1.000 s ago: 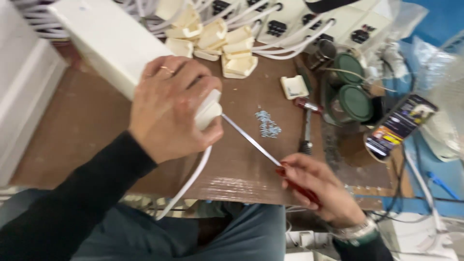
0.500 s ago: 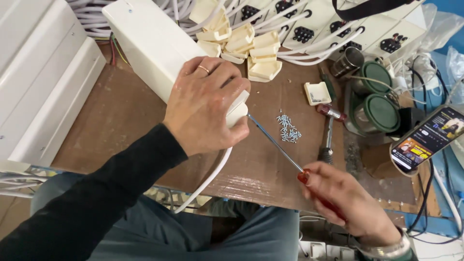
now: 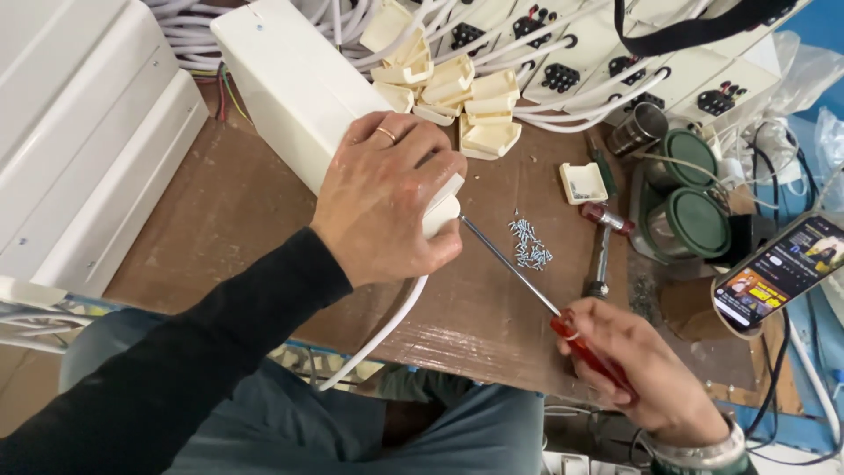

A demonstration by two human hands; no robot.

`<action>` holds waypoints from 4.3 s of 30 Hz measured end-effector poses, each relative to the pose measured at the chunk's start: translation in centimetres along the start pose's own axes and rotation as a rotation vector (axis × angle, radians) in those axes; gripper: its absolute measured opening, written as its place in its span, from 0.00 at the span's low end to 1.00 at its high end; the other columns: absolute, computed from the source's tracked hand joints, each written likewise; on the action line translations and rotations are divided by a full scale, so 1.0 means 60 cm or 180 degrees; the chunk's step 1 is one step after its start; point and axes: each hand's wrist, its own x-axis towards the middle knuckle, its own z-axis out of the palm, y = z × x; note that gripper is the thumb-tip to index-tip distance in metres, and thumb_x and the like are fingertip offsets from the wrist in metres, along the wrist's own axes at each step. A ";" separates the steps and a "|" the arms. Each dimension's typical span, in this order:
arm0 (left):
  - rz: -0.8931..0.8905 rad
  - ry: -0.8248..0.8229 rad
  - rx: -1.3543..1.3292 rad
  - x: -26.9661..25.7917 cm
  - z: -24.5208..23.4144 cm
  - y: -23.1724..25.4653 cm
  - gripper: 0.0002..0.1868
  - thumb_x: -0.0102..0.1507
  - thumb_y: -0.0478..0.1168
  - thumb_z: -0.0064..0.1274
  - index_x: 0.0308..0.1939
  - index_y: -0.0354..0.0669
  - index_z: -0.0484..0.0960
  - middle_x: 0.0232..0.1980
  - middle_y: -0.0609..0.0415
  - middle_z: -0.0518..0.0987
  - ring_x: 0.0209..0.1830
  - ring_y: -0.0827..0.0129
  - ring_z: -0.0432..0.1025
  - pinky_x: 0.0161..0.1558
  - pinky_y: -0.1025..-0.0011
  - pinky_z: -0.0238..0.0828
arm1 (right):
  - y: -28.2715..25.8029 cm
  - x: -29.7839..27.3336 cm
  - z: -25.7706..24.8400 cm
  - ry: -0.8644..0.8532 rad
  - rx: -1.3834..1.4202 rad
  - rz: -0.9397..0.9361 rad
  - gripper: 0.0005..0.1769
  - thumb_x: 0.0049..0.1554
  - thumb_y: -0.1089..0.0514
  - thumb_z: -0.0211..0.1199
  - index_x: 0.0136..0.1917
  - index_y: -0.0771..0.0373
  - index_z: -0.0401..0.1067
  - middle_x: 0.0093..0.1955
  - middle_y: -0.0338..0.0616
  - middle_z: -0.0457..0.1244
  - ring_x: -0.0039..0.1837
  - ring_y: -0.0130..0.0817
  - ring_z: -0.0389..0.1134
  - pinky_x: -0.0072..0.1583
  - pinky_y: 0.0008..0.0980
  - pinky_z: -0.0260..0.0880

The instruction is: Assembling white plastic electrical enclosures by attaching side covers and using a screwdriver to secure or align components.

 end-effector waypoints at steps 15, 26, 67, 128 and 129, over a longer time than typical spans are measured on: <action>-0.0055 0.0131 -0.0031 -0.003 0.001 0.002 0.21 0.48 0.47 0.63 0.43 0.45 0.81 0.47 0.55 0.75 0.57 0.58 0.69 0.65 0.53 0.61 | -0.011 0.000 0.022 -0.0195 0.0297 0.0124 0.18 0.73 0.52 0.60 0.58 0.72 0.67 0.48 0.51 0.67 0.31 0.22 0.58 0.29 0.21 0.57; -0.0060 0.0110 -0.0073 -0.003 0.005 -0.002 0.22 0.49 0.47 0.63 0.44 0.45 0.80 0.48 0.54 0.75 0.57 0.57 0.70 0.65 0.53 0.61 | 0.010 -0.005 0.045 0.1388 -0.1708 -0.1011 0.12 0.62 0.60 0.63 0.55 0.72 0.73 0.44 0.41 0.70 0.35 0.15 0.61 0.34 0.17 0.60; -0.0111 0.0070 -0.0083 -0.007 0.012 -0.002 0.22 0.49 0.47 0.62 0.46 0.46 0.82 0.49 0.54 0.76 0.58 0.57 0.70 0.65 0.53 0.61 | 0.035 0.001 0.048 0.2170 -0.4011 -0.2242 0.18 0.64 0.48 0.64 0.56 0.66 0.78 0.36 0.36 0.68 0.33 0.18 0.62 0.34 0.18 0.62; -0.0051 0.0212 -0.0124 -0.003 0.012 0.001 0.18 0.49 0.43 0.62 0.42 0.48 0.82 0.48 0.57 0.76 0.55 0.61 0.70 0.63 0.55 0.63 | -0.013 -0.004 0.175 0.2356 -0.4544 -0.2017 0.19 0.51 0.55 0.73 0.52 0.67 0.77 0.44 0.44 0.72 0.41 0.28 0.72 0.44 0.27 0.72; -0.0035 0.0229 -0.0127 -0.005 0.011 0.000 0.17 0.49 0.43 0.62 0.42 0.48 0.82 0.48 0.57 0.77 0.56 0.60 0.70 0.63 0.55 0.63 | -0.007 -0.004 0.182 0.2563 -0.5740 -0.2491 0.19 0.51 0.53 0.75 0.53 0.65 0.79 0.44 0.45 0.72 0.40 0.31 0.71 0.44 0.30 0.70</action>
